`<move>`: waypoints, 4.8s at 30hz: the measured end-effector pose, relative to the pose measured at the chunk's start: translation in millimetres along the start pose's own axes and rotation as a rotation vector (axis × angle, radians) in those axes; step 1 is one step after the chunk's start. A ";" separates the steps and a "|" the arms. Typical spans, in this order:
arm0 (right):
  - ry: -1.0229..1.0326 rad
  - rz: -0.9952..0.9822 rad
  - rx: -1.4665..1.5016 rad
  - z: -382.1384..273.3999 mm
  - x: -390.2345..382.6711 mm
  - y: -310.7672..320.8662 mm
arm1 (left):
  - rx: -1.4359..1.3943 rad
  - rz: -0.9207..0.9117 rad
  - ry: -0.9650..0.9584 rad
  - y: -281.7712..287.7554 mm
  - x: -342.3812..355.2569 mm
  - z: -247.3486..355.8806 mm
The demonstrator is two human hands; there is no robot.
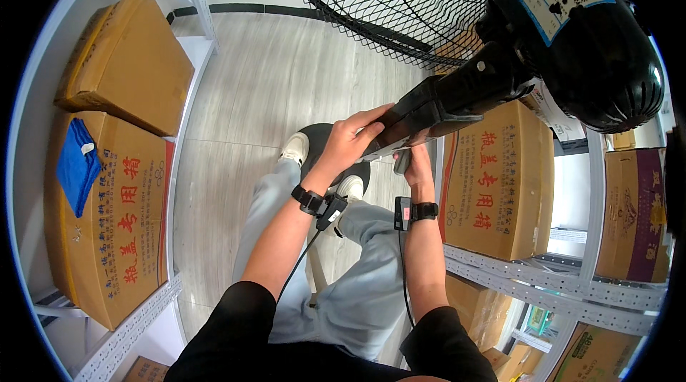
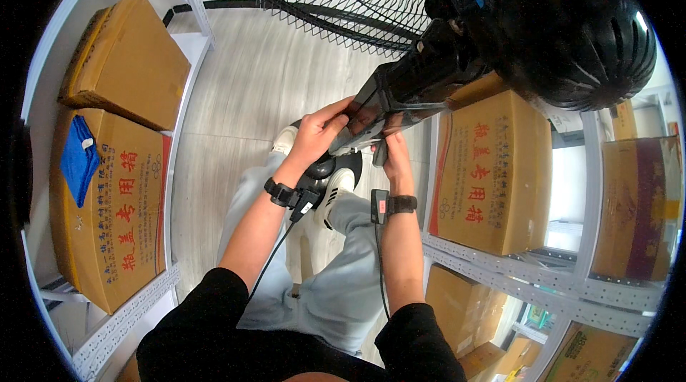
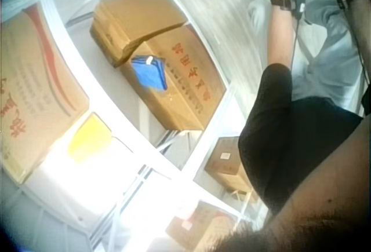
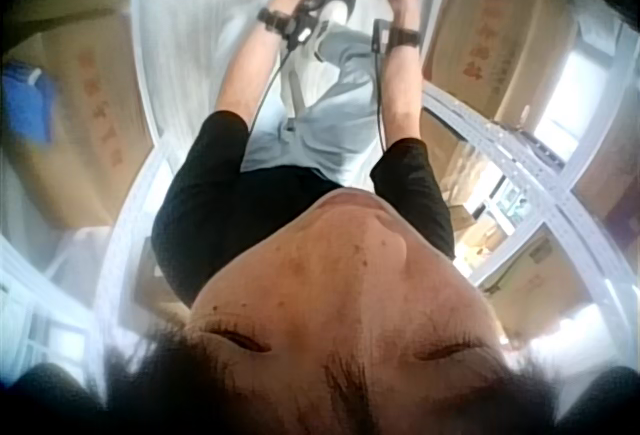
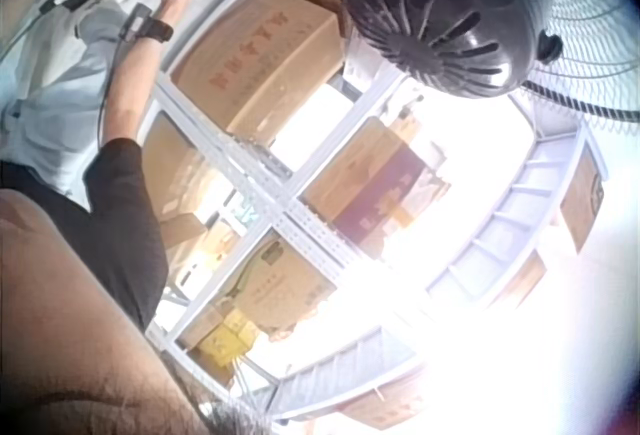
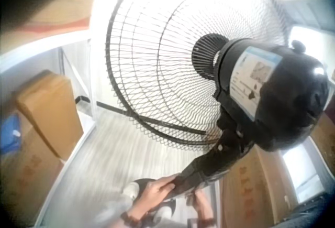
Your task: The person uses a screwdriver to remove screws from the back panel of a standing fan, detaches the panel, and manipulates internal wiring and components. The person then reattaches the panel and secures it with screws.
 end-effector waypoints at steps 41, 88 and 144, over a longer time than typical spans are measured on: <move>-0.335 0.087 -0.138 23.7 6.6 20.3 | -0.288 -0.436 0.513 39.4 -21.7 -71.6; -0.367 0.108 -0.161 20.3 7.4 16.5 | 0.539 -0.413 0.077 41.6 -24.9 -47.4; -0.326 0.061 -0.210 23.7 7.5 29.4 | 0.348 -0.103 0.059 11.4 -44.8 -65.2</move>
Point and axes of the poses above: each hand's wrist, its own x-axis towards the middle knuckle, its own y-axis out of the back of the hand, z = x × y, the point moved 2 cm from there along x, towards the middle knuckle
